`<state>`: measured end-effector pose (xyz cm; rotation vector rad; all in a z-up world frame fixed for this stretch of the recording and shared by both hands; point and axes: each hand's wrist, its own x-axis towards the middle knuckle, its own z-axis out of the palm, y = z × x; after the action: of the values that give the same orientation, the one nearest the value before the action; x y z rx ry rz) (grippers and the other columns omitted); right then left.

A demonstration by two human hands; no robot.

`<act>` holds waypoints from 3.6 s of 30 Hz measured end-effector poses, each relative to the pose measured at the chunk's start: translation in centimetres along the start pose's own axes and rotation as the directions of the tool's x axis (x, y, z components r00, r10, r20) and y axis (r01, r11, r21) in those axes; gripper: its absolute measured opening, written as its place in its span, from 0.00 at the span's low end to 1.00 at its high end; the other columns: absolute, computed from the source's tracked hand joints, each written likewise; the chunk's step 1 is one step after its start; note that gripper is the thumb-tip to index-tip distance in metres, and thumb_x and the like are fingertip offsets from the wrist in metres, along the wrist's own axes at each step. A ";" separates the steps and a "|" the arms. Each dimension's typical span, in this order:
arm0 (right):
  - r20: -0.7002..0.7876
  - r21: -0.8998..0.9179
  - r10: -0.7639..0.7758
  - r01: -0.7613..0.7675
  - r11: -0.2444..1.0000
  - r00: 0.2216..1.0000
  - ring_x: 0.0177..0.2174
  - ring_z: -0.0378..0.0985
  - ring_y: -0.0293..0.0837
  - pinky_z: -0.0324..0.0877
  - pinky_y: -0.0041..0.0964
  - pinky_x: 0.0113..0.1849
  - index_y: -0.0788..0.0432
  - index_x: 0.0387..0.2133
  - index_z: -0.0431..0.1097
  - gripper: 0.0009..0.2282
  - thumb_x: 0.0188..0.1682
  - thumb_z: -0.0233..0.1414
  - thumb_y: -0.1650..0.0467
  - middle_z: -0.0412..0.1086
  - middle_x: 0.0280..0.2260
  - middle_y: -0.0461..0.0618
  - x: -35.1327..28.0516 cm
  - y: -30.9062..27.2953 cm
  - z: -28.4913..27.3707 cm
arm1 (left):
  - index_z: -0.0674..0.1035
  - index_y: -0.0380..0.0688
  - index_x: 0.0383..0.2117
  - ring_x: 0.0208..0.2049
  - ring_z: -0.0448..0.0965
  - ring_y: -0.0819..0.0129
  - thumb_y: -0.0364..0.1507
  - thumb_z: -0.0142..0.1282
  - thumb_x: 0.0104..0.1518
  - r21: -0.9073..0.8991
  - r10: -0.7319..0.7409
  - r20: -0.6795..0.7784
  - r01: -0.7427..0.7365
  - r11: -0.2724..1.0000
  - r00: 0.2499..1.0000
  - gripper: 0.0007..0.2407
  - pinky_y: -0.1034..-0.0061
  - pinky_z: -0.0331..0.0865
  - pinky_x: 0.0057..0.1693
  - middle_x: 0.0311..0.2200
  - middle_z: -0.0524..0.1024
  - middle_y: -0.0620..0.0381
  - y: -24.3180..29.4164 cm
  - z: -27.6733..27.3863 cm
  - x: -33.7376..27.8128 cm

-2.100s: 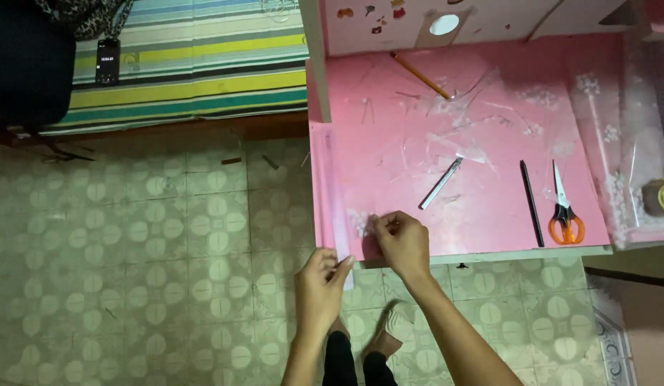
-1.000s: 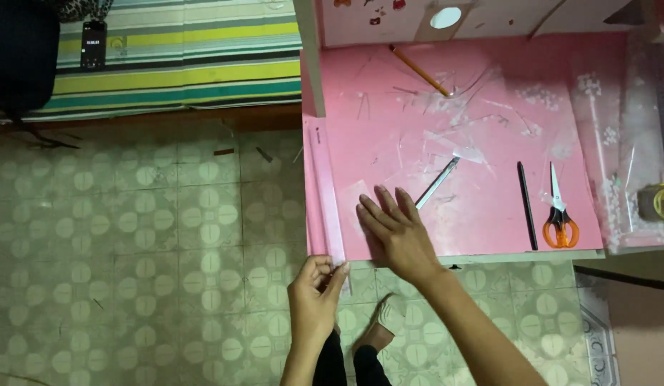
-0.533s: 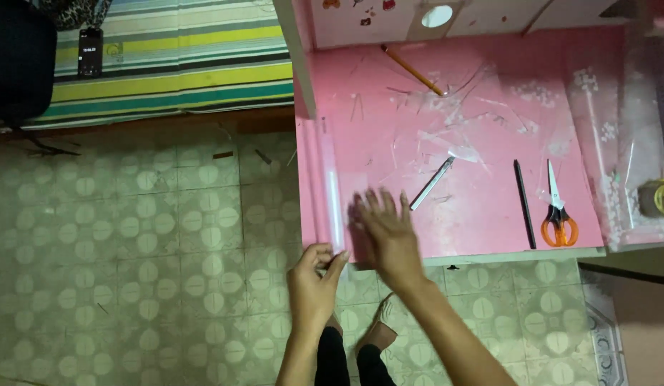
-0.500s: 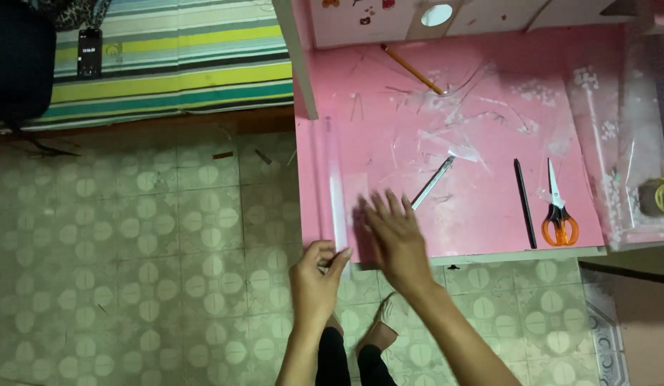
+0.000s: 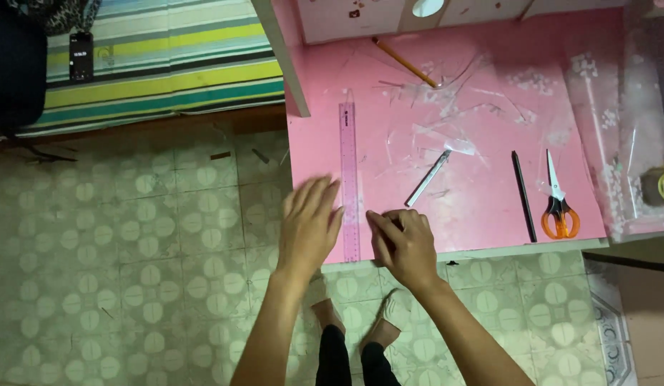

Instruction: Applying patterned vinyl wrap to a cabinet door and cutting material to size using scissors and a ruler.

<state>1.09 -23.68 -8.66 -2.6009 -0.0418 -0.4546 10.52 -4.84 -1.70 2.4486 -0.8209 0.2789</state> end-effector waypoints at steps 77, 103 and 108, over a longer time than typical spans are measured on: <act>0.068 -0.205 0.596 -0.573 0.794 0.800 0.36 0.78 0.70 0.74 0.67 0.37 0.62 0.43 0.67 0.11 0.55 0.47 0.67 0.68 0.34 0.60 4.4 3.6 -2.1 | 0.69 0.43 0.64 0.70 0.58 0.58 0.39 0.46 0.62 0.100 0.097 0.096 -0.106 0.989 0.991 0.24 0.53 0.40 0.74 0.66 0.66 0.51 -2.7 5.7 0.3; 0.380 -0.268 0.658 -0.604 0.751 0.650 0.38 0.81 0.72 0.75 0.67 0.39 0.54 0.65 0.60 0.25 0.50 0.40 0.69 0.76 0.34 0.72 10.1 -8.7 -1.4 | 0.53 0.49 0.71 0.74 0.41 0.63 0.23 0.42 0.59 0.189 -0.033 0.439 -0.056 0.980 0.898 0.30 0.58 0.25 0.76 0.73 0.51 0.58 -1.9 3.0 0.9; 0.373 -0.276 0.652 -0.592 0.757 0.660 0.38 0.81 0.73 0.76 0.67 0.38 0.56 0.64 0.61 0.25 0.51 0.39 0.69 0.76 0.33 0.72 9.8 -8.2 -0.6 | 0.52 0.50 0.71 0.74 0.40 0.64 0.24 0.42 0.59 0.230 -0.036 0.444 -0.074 0.970 0.895 0.30 0.59 0.23 0.76 0.73 0.50 0.59 -2.1 3.3 0.9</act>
<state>9.22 -17.32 -1.12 -2.5676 0.7388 0.4202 12.59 -5.64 -5.05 2.7845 -1.0530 -0.2038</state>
